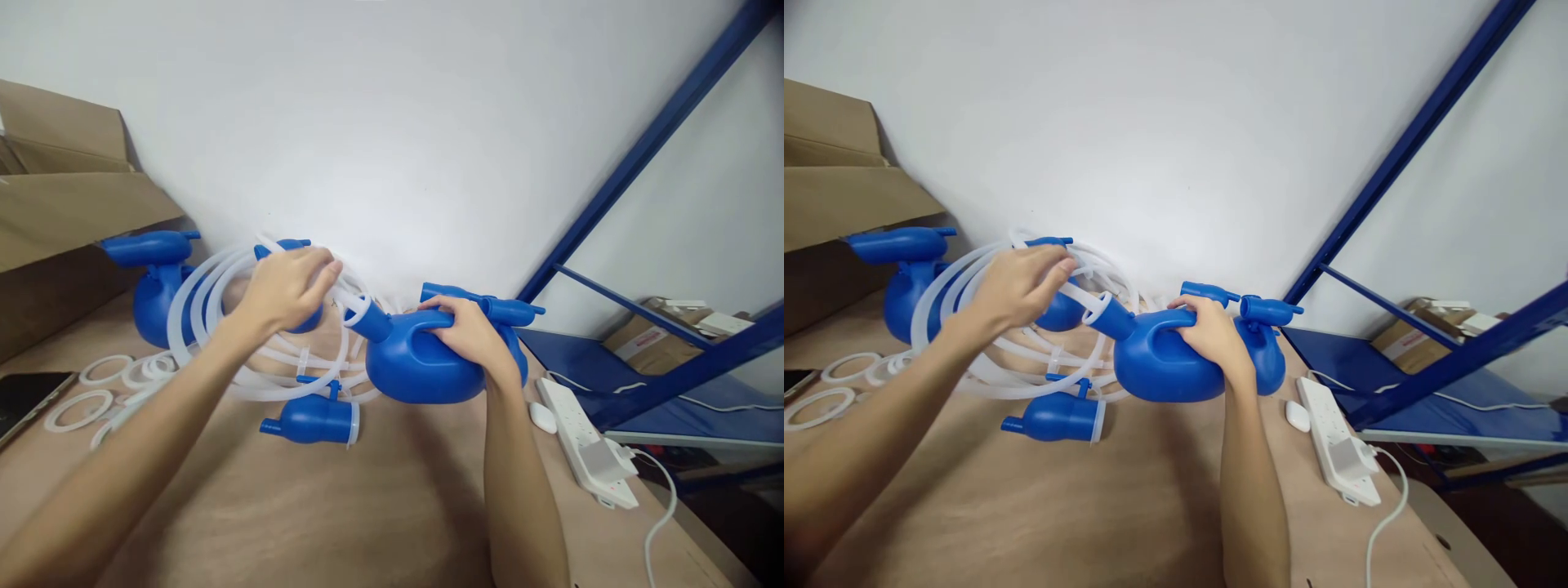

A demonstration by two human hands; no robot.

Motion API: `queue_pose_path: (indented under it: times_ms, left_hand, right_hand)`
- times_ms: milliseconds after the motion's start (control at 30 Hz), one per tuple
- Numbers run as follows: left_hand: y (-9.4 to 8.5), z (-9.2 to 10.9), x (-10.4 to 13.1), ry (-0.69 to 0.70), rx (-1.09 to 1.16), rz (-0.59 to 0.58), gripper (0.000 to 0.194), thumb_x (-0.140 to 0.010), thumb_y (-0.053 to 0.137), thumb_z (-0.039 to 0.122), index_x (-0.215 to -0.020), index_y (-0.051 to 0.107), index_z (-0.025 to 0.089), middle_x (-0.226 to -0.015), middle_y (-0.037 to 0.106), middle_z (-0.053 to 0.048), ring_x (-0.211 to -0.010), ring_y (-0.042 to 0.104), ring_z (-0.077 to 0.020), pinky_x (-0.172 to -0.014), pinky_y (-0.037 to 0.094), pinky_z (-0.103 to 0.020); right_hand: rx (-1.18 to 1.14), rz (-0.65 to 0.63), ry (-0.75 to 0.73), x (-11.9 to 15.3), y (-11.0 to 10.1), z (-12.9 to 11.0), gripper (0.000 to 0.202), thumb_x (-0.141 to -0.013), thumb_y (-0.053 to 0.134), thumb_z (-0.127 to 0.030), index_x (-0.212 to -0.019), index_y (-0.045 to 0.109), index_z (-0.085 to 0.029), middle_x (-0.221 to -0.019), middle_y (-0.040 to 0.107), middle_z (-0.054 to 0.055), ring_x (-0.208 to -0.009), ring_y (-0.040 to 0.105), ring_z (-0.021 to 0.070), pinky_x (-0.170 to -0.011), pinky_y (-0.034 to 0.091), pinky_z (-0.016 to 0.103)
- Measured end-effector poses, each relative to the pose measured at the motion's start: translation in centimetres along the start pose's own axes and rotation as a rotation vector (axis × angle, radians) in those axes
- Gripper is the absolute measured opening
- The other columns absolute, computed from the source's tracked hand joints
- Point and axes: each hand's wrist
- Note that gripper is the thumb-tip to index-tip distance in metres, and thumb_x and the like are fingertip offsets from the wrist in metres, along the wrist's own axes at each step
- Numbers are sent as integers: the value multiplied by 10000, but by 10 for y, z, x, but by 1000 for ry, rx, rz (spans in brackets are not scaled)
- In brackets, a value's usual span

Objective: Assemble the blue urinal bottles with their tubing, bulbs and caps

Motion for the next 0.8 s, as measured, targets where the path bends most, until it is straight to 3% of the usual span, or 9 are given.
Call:
queue_pose_path:
  times_ms: [133,267,367,567,667,733,800]
  left_hand:
    - [8,11,16,-131,-17,36,530,-1081,283,533,-797,600,216,-850,725,-72,-777,667,-258,-597,305,-341]
    - [2,-5,15,-189,-9,71,506,-1096,285,488,-843,625,211,-904,735,-84,-814,658,-260,-618,296,-352]
    - [2,-13,13,-240,-63,25,517,-1094,292,502,-795,593,207,-891,727,-93,-806,656,-271,-605,243,-357]
    - [17,18,21,-181,-25,-64,542,-1094,232,541,-869,613,227,-919,760,-86,-817,702,-296,-570,240,-351]
    - [23,25,22,-165,151,-36,477,-1096,249,553,-1078,586,216,-858,750,-76,-747,701,-285,-576,331,-342]
    - [22,20,22,-114,326,3,441,-1081,314,569,-1096,556,201,-855,743,-71,-748,705,-269,-633,445,-353]
    - [16,12,21,-22,477,19,365,-1037,439,543,-1044,560,199,-980,758,-91,-844,728,-262,-690,532,-356]
  right_hand:
    - [64,18,10,4,3,-12,368,-793,608,-128,-1085,810,-228,-1054,823,56,-980,745,261,-907,547,365]
    - [91,43,29,5,0,-16,369,-791,594,-123,-1075,806,-227,-1070,823,51,-1022,744,271,-929,545,372]
    - [96,52,46,6,-4,-19,372,-802,595,-134,-1092,804,-236,-1085,821,48,-1042,742,276,-960,539,384]
    - [251,99,69,13,4,-44,482,-761,575,-89,-1152,797,-262,-1002,826,44,-968,744,301,-877,523,390]
    - [376,129,71,16,5,-53,525,-739,593,-87,-1195,787,-260,-978,825,63,-964,738,324,-870,505,402]
    - [404,145,71,17,2,-53,523,-743,595,-98,-1203,784,-260,-991,825,70,-960,736,326,-852,498,400]
    - [381,150,92,18,-4,-49,509,-747,592,-110,-1189,787,-269,-984,822,63,-933,735,319,-813,497,390]
Point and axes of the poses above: each hand's wrist, its own x-axis away from the middle knuckle, its own y-axis out of the palm, z = x × y
